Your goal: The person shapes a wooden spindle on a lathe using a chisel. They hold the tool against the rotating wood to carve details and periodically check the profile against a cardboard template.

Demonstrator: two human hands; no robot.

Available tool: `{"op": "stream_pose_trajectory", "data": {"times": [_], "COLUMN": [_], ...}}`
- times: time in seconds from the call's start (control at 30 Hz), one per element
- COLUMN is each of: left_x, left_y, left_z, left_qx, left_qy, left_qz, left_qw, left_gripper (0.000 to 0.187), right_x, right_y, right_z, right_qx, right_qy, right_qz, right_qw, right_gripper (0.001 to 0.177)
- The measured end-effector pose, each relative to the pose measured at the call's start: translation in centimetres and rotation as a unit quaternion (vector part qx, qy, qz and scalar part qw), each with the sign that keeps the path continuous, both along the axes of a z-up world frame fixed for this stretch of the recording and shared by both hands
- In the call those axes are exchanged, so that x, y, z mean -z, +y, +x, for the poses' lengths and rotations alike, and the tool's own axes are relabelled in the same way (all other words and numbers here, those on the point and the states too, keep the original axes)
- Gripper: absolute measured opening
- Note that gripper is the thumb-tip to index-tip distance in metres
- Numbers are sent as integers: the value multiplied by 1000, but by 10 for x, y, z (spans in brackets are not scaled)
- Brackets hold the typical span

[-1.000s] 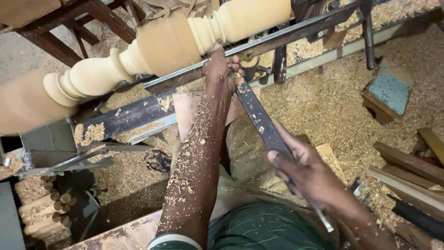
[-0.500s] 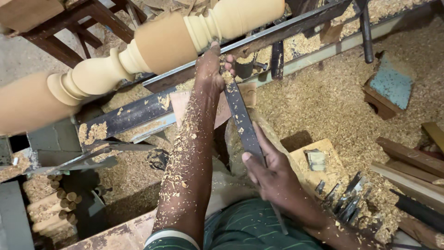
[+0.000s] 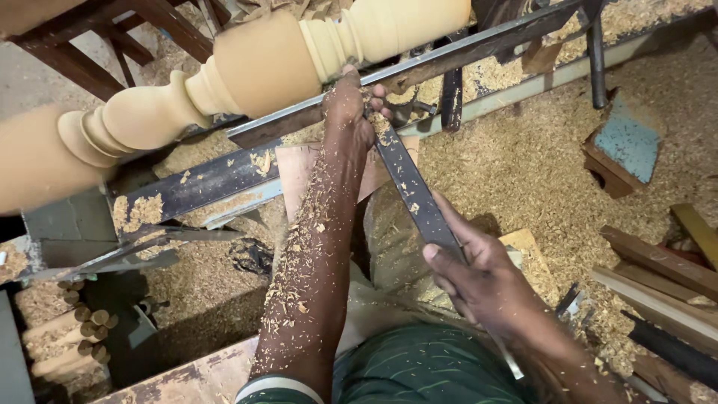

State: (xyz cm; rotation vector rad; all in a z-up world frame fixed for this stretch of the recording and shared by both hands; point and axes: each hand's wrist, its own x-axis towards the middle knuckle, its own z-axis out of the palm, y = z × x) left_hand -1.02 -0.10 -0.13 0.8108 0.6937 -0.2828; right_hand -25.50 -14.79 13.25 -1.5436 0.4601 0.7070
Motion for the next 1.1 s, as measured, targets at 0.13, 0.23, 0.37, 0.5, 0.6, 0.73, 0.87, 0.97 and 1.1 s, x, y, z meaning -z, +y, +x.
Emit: {"op": "stream_pose_trajectory", "data": {"times": [0.13,0.23,0.37,0.5,0.6,0.73,0.87,0.97,1.1], "left_x": [6,10,14,18,22,23,18,13,4], "left_y": [-2,-6,-8,0,11,13,9,5,3], "left_z": [3,6,9,8,8,9,9,6,2], "left_qx": [-16,-40,-52,-6,42,40,25,21,4], "left_qy": [-11,-6,2,-26,-44,-27,-24,-25,-11], "left_qz": [-28,-36,-33,10,21,22,-15,-16,0], "left_qw": [999,999,998,1000,998,999,999,999,1000], "left_gripper": [27,30,30,30,29,31,31,29,31], "right_x": [6,5,0,3,12,13,0,-7,-3], "right_y": [-16,-25,-26,-3,20,26,17,12,7], "right_z": [6,12,12,-7,-20,-19,-12,-10,-4], "right_qx": [-40,-62,-59,-28,-6,3,-16,3,0], "right_qy": [-67,-81,-59,-30,-66,-102,-50,10,-6], "right_qz": [23,22,2,-1,68,95,24,-4,-16], "right_qw": [997,995,996,999,995,990,998,1000,1000], "right_gripper": [82,85,83,87,86,86,87,89,90]}}
